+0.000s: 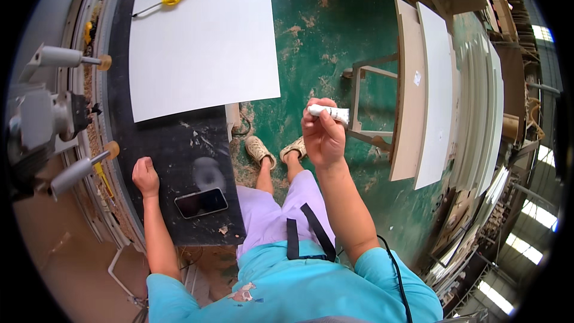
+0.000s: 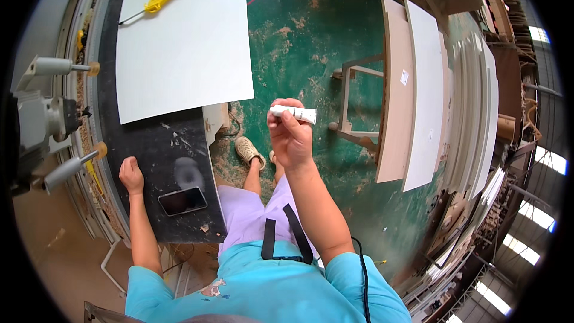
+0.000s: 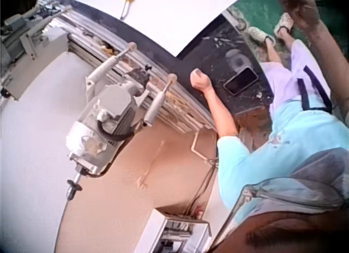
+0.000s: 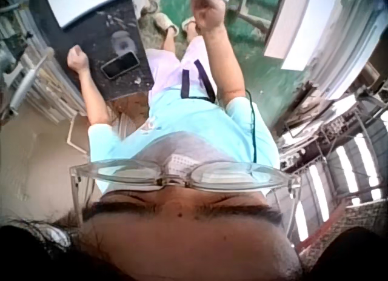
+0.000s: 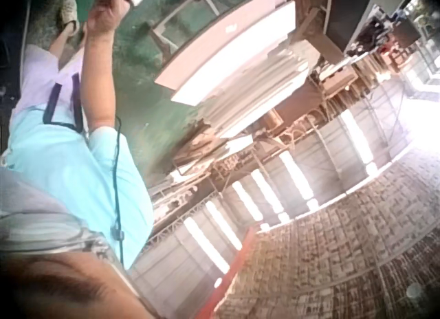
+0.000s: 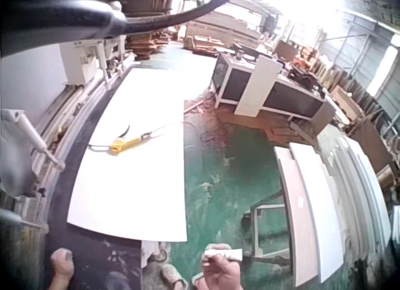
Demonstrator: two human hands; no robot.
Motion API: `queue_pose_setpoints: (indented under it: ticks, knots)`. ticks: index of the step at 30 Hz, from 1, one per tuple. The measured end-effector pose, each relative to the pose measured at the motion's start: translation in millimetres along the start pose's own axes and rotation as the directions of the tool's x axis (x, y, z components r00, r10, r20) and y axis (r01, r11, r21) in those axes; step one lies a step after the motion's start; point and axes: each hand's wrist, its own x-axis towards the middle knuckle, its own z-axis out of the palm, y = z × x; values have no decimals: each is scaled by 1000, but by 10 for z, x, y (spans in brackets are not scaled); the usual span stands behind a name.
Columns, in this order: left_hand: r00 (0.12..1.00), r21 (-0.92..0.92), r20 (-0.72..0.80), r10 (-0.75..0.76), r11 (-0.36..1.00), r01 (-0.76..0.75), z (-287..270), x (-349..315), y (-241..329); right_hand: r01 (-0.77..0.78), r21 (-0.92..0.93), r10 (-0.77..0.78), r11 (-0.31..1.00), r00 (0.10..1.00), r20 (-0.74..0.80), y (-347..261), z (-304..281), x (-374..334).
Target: The person applies adhesive from a tube onto a white board, uses an air tool to clean surfaces, and manipulates the board through a finishing machine.
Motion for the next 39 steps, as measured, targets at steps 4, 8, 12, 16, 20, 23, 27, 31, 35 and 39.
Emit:
queue_pose_setpoints:
  ticks: [4, 8, 12, 16, 20, 23, 27, 31, 35, 39]
  knots:
    - [999, -13, -26, 36, 999, -36, 68, 57, 12, 84, -339, -156, 937, 969, -192, 238, -457, 229]
    - [1000, -38, -4, -1, 999, 1, 45, 15, -44, 66, -442, -179, 895, 960, -218, 509, -656, 306]
    - [999, -37, 3, -45, 998, 45, 18, -3, -50, 65, -405, -177, 912, 954, -244, 679, -713, 380]
    - [998, -49, 10, -69, 996, 69, 14, -21, -76, 82, -399, -181, 913, 959, -216, 795, -739, 432]
    - [997, -47, 10, -70, 996, 70, 21, 17, -25, 125, -399, -212, 908, 960, -183, 874, -805, 457]
    - [997, -29, 22, -79, 996, 79, 5, -3, -46, 189, -571, -302, 799, 947, -109, 897, -782, 462]
    - [994, -41, 33, -102, 994, 104, 0, -8, -57, 285, -816, -416, 503, 907, 60, 887, -881, 410]
    - [996, -43, 4, -94, 995, 94, 25, -1, -42, 201, -614, -369, 764, 916, -159, 926, -1086, 158]
    - [995, -31, 18, -102, 994, 102, 35, -22, -76, 130, -597, -281, 792, 945, -167, 847, -953, 112]
    - [997, -3, -16, -78, 997, 78, 48, -39, -97, 124, -553, -255, 824, 953, -165, 769, -817, 271]
